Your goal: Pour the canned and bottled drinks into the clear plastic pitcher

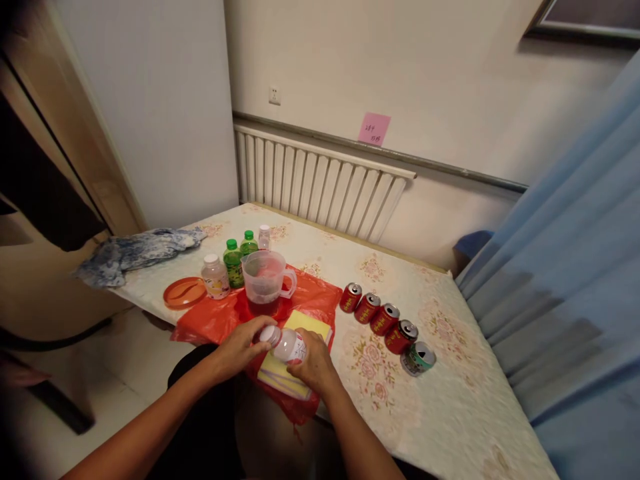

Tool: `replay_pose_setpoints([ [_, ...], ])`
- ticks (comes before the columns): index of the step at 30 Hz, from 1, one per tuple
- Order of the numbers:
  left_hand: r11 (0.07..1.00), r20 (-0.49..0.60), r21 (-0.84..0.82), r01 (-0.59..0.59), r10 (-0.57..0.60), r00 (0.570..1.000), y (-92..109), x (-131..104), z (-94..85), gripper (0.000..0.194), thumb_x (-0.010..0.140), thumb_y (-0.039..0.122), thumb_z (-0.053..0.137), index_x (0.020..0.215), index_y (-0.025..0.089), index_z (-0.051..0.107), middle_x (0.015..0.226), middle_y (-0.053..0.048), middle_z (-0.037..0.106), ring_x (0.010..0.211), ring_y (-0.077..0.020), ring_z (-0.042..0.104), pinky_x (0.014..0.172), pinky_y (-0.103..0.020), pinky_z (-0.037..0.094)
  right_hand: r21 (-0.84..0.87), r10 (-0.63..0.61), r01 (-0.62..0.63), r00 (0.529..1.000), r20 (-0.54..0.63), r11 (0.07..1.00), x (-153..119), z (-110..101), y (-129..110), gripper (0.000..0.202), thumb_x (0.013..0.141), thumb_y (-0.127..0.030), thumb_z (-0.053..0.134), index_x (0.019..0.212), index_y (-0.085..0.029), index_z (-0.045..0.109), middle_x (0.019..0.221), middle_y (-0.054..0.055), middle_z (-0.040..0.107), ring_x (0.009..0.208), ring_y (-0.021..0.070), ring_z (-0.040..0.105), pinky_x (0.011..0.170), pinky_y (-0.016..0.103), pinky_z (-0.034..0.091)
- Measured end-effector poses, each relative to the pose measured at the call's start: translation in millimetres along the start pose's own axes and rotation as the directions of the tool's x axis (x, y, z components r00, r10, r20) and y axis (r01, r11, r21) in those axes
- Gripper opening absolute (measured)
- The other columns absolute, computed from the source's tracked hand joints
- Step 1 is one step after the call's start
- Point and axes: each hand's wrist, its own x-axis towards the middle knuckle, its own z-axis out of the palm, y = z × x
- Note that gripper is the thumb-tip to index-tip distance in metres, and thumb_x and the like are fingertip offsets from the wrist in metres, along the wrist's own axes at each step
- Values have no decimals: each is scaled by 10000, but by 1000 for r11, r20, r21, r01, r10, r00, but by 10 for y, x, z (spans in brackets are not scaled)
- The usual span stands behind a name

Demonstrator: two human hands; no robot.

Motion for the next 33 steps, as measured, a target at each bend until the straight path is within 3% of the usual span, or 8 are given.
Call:
replay_pose_setpoints([
  [5, 1000, 13, 1, 5, -5, 1000, 48, -110, 36, 213, 793, 182, 510, 1005, 208, 510, 923, -14, 589, 856, -190, 559, 762, -299, 432, 49, 24, -25, 1000, 3, 999, -57, 170, 60, 638, 542, -123, 700, 1169, -171, 592, 1110, 88, 653, 1019, 274, 593, 917, 405, 477],
  [8, 1000, -9, 11, -11, 11, 1000, 111, -189, -39, 178, 819, 191, 505, 996, 210, 502, 920, -11, 578, 848, -182, 556, 763, -297, 431, 94, 30, -31, 1000, 4, 995, -65, 250, -15, 670, 563, -149, 722, 1215, -189, 574, 1148, 82, 646, 1060, 276, 586, 950, 416, 470],
  [11, 999, -7, 40, -25, 25, 1000, 137, -262, -232, 166, 854, 226, 502, 1020, 215, 513, 933, -12, 589, 845, -181, 565, 769, -297, 439, 133, 5, -2, 1000, -15, 991, -52, 325, -140, 707, 604, -185, 735, 1284, -197, 539, 1239, 91, 611, 1149, 282, 559, 1023, 434, 435],
  [14, 991, -14, 127, -32, 34, 999, 81, -317, -545, 181, 864, 252, 510, 1042, 219, 522, 976, -24, 606, 883, -192, 576, 804, -307, 446, 143, -10, 18, 998, -60, 990, -42, 396, -204, 768, 630, -186, 728, 1358, -192, 485, 1374, 114, 523, 1289, 292, 467, 1113, 458, 357],
  [20, 917, -101, 397, 41, -1, 995, -251, -300, -1303, 265, 826, 288, 522, 1081, 219, 515, 1050, -53, 617, 967, -237, 589, 850, -338, 451, 162, 94, -85, 994, -51, 983, -137, 472, -14, 678, 708, -160, 631, 1368, -219, 485, 1405, 90, 506, 1324, 255, 450, 1142, 450, 335],
  [24, 820, -198, 512, 255, -177, 964, -557, -189, -1660, 298, 807, 295, 507, 1094, 217, 532, 1018, -58, 646, 945, -249, 620, 810, -328, 462, 155, 137, -134, 990, -11, 979, -258, 530, 175, 623, 699, -166, 627, 1315, -202, 540, 1387, 99, 530, 1311, 256, 472, 1137, 438, 347],
  [28, 703, -242, 619, 351, -254, 936, -870, -36, -1842, 358, 805, 328, 492, 1136, 199, 540, 1052, -89, 665, 965, -272, 634, 783, -331, 463, 147, 190, -189, 982, 12, 971, -356, 571, 281, 574, 703, -176, 624, 1275, -197, 577, 1366, 107, 551, 1299, 264, 489, 1131, 445, 356],
  [33, 664, -273, 643, 383, -268, 924, -1118, 155, -1893, 436, 813, 342, 475, 1207, 162, 519, 1129, -132, 657, 1014, -293, 636, 802, -344, 467, 167, 256, -264, 964, 68, 950, -427, 581, 296, 564, 705, -169, 613, 1268, -184, 579, 1345, 118, 562, 1258, 273, 525, 1107, 442, 384],
])
